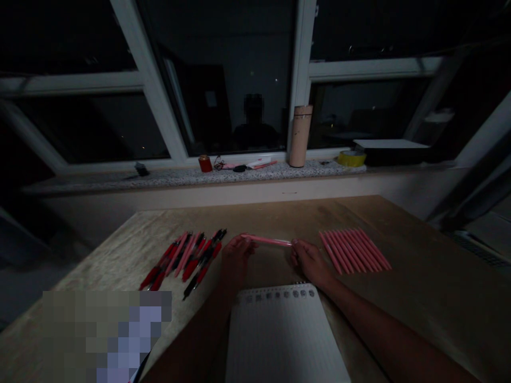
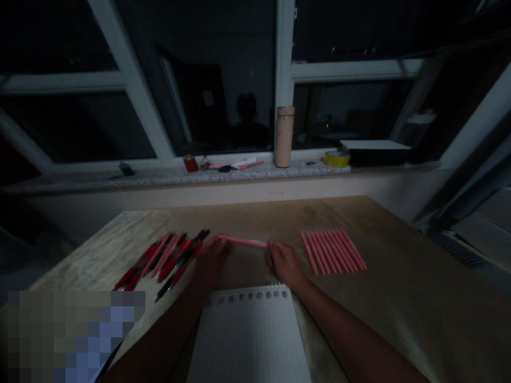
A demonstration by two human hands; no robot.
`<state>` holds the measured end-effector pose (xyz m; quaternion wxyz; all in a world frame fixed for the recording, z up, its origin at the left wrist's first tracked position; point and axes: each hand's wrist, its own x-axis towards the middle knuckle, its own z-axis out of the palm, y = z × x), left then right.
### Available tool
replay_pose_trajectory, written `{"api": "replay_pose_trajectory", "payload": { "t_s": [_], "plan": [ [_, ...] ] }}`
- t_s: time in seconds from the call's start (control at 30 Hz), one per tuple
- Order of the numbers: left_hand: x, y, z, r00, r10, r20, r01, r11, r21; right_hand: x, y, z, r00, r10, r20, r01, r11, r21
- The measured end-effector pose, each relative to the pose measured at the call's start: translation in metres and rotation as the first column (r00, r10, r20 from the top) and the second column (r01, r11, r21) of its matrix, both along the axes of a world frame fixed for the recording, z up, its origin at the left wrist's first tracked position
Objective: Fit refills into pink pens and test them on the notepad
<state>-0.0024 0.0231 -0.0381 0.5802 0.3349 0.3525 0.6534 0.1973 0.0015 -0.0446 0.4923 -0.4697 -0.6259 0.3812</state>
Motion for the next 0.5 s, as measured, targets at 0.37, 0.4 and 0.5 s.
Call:
{"api": "replay_pose_trajectory", "payload": {
  "t_s": [0.37, 0.4, 0.5],
  "plan": [
    [-0.001, -0.001, -0.001, 0.999, -0.048, -0.015, 0.049, 0.998, 0.042, 0.000, 0.003, -0.005, 0.993, 0.023, -0.119, -0.027, 0.999, -0.032],
    [-0.001, -0.001, -0.001, 0.998, -0.056, -0.019, 0.057, 0.997, 0.045, 0.000, 0.004, -0.007, 0.991, 0.020, -0.133, -0.026, 0.999, -0.047],
    [0.000, -0.001, 0.000, 0.997, -0.077, -0.028, 0.078, 0.997, 0.027, 0.001, 0.007, -0.009, 0.990, -0.010, -0.139, 0.000, 0.998, -0.069]
  ]
}}
